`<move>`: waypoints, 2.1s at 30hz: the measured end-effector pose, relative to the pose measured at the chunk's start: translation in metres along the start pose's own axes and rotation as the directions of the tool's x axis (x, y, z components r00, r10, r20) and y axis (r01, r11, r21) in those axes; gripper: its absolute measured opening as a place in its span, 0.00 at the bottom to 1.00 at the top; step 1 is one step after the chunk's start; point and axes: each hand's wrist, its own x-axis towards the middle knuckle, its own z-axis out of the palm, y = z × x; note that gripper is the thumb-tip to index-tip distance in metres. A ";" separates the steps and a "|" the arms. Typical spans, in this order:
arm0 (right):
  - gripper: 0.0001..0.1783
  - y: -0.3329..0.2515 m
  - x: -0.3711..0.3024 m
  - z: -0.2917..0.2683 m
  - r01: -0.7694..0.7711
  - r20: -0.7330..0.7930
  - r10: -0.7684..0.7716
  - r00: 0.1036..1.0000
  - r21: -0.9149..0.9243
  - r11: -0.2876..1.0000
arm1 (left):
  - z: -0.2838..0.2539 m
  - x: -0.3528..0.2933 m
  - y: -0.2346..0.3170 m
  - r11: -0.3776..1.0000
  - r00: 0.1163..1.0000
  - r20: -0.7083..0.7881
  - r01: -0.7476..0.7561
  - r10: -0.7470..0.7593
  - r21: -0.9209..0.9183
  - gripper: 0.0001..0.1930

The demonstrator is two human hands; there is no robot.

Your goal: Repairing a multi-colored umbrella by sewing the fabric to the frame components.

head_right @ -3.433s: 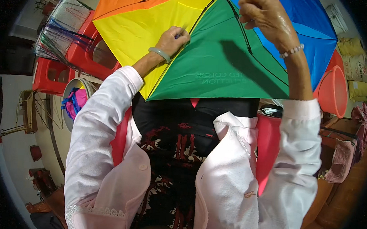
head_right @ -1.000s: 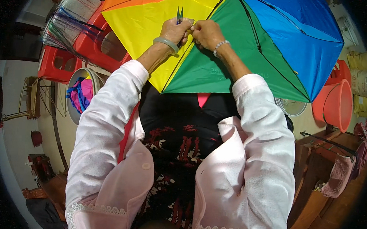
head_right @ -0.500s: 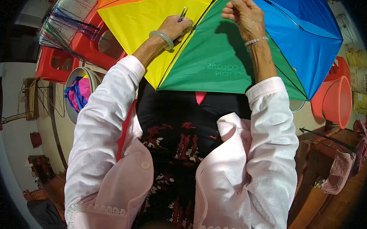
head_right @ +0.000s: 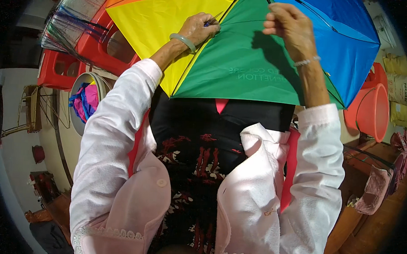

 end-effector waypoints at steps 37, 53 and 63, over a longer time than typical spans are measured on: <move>0.12 -0.043 -0.046 0.006 0.196 0.102 -0.180 0.978 -0.187 0.963 | -0.019 -0.007 0.016 0.755 0.955 0.253 -0.053 -0.153 0.654 0.09; 0.08 -0.067 -0.073 -0.138 0.289 -0.419 -0.577 0.701 -0.574 0.767 | -0.113 0.015 -0.028 0.614 0.885 0.388 -0.160 -0.257 0.773 0.16; 0.07 -0.011 -0.060 -0.163 -0.183 -0.156 -0.613 0.774 -0.983 0.019 | -0.069 0.014 -0.017 0.842 0.899 0.294 0.134 -0.326 0.523 0.23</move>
